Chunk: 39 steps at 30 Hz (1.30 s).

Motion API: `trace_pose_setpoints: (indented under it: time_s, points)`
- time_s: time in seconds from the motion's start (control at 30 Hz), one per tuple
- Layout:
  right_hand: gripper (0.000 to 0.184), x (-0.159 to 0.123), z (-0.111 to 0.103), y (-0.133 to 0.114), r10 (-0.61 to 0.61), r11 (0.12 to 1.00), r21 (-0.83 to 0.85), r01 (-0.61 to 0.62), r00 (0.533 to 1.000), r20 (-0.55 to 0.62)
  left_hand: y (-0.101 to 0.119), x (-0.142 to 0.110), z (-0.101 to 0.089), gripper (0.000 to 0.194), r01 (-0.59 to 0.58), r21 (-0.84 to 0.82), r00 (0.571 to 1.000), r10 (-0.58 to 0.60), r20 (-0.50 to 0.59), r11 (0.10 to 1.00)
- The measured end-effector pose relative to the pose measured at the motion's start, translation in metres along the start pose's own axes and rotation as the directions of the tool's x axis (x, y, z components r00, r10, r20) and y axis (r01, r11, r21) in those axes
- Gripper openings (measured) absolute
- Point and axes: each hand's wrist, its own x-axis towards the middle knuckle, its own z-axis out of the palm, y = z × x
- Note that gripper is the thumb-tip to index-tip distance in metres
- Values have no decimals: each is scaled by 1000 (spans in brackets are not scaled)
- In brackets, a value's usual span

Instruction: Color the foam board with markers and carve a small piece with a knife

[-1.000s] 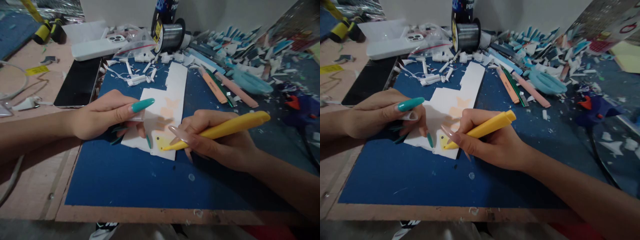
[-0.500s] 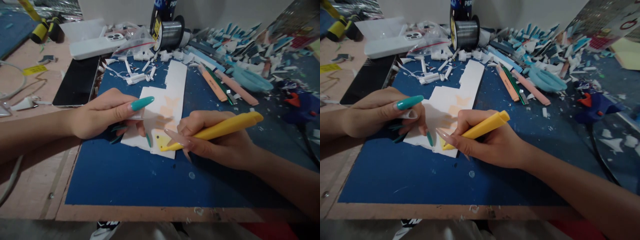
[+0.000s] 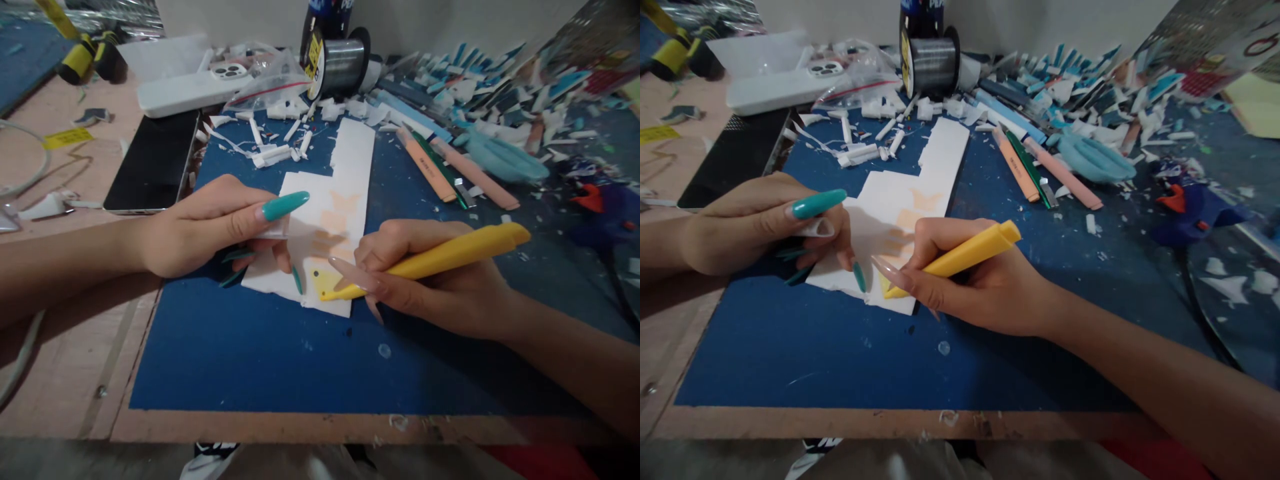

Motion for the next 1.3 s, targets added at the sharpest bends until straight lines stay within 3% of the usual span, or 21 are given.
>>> trace_pose_setpoints:
  time_s: [0.57,0.93,1.3]
  points:
    - [19,-1,-2,0,27,997,-67,-26,1000,13,1,-2,-2,38,0,37,1000,0,5,999]
    - [21,-1,-1,2,-19,1000,11,20,995,-93,2,-3,-2,38,19,19,1000,-19,-3,1000]
    - [19,-1,-1,2,27,999,22,-26,999,-18,2,-2,-2,37,16,4,1000,-16,8,1000]
